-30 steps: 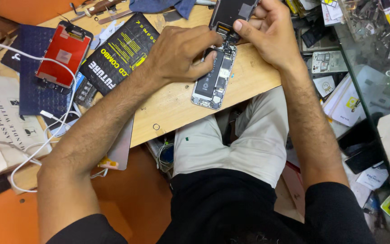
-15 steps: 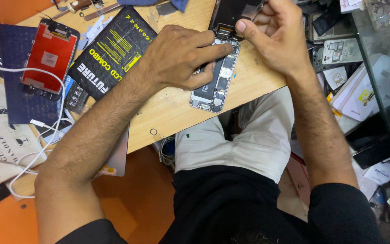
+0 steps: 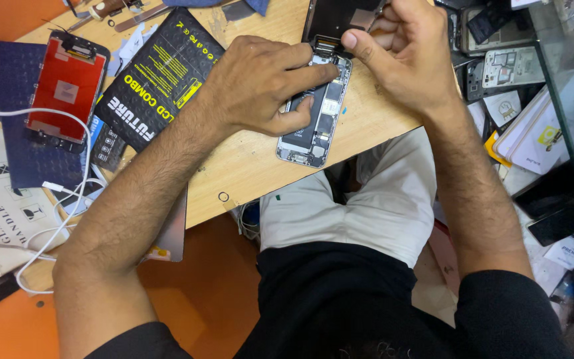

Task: The person cleans the internal components of a disassembled smartphone using a toothbrush, then reassembles the device by aligning and closing the screen. Finally, the person connects a charging cable to the phone to test its functionality.

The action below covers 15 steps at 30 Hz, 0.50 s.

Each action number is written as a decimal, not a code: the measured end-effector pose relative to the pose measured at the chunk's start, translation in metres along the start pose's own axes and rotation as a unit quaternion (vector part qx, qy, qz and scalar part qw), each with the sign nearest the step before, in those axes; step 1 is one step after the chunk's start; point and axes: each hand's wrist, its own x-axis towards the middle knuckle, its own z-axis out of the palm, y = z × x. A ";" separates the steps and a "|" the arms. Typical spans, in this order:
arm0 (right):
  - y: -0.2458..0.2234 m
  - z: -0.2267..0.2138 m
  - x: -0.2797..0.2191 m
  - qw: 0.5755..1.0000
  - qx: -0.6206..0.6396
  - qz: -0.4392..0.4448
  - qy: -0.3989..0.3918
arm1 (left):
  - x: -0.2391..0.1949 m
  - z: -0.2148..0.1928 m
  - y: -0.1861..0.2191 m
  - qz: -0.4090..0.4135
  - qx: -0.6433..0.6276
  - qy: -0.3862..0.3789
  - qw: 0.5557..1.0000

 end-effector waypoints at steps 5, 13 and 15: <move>-0.004 0.000 0.000 1.000 -0.016 0.001 -0.001 | 0.000 -0.001 0.000 0.000 -0.007 0.001 1.000; 0.000 -0.002 -0.003 0.999 -0.038 -0.014 0.000 | 0.000 -0.001 -0.001 -0.006 -0.013 -0.014 1.000; 0.000 -0.002 -0.003 0.999 -0.035 -0.019 -0.001 | 0.000 -0.001 -0.002 -0.001 -0.015 -0.006 1.000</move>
